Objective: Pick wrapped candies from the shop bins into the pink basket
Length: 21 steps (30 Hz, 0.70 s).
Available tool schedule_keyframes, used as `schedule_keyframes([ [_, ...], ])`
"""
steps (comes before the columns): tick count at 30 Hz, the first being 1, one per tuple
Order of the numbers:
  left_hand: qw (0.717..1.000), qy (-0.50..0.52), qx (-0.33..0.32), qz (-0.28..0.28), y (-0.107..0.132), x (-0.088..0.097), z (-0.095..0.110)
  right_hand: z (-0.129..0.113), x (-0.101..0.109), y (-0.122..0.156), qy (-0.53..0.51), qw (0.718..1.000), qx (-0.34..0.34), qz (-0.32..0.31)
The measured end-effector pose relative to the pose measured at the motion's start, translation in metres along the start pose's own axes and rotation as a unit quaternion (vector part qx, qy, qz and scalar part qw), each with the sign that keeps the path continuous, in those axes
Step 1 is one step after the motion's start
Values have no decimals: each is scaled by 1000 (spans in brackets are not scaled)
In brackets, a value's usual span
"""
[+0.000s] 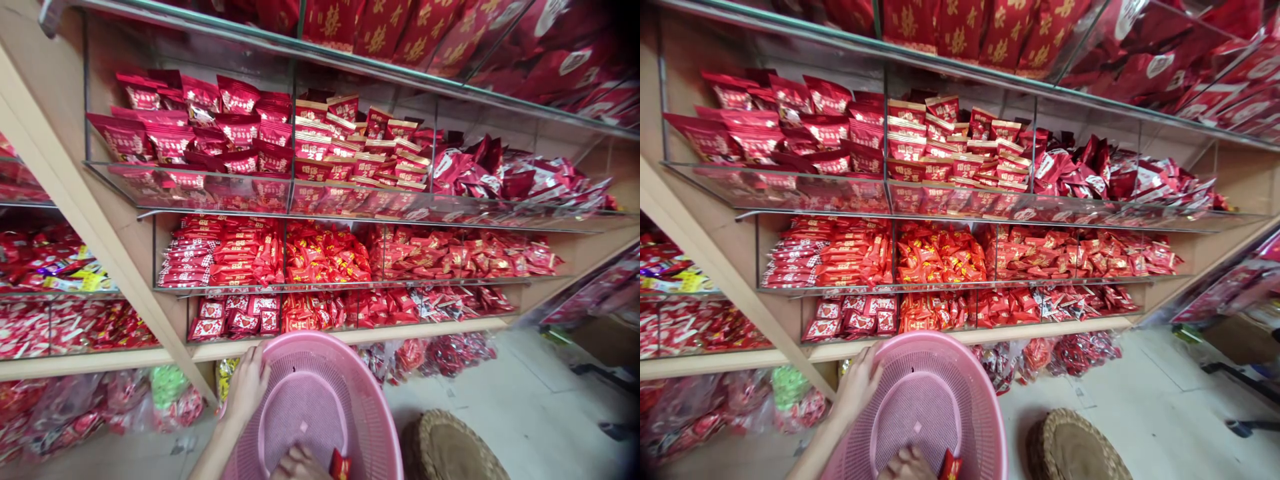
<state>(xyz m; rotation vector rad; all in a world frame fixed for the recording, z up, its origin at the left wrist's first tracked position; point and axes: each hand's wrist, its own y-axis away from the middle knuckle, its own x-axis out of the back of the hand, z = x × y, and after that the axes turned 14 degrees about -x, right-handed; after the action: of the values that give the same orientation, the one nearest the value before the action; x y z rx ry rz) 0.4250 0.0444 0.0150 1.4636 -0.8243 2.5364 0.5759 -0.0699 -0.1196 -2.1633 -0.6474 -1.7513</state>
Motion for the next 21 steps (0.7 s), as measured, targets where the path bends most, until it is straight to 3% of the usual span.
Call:
schedule_keyframes([
  [3,1000,-3,0,0,0,1,0,4,-15,1,9,1000,-5,9],
  [6,1000,-4,7,-4,0,2,2,8,-12,0,-17,999,-20,-22],
  [12,1000,4,12,-6,-2,4,3,23,43,8,-142,988,-42,-47],
  [15,1000,10,19,-11,-3,5,3,44,63,23,-143,989,-27,-38],
  [18,999,13,26,-19,-3,5,3,66,54,36,-100,994,-24,-31],
  [21,1000,13,24,-13,-2,4,3,78,23,42,-48,999,-20,-13],
])
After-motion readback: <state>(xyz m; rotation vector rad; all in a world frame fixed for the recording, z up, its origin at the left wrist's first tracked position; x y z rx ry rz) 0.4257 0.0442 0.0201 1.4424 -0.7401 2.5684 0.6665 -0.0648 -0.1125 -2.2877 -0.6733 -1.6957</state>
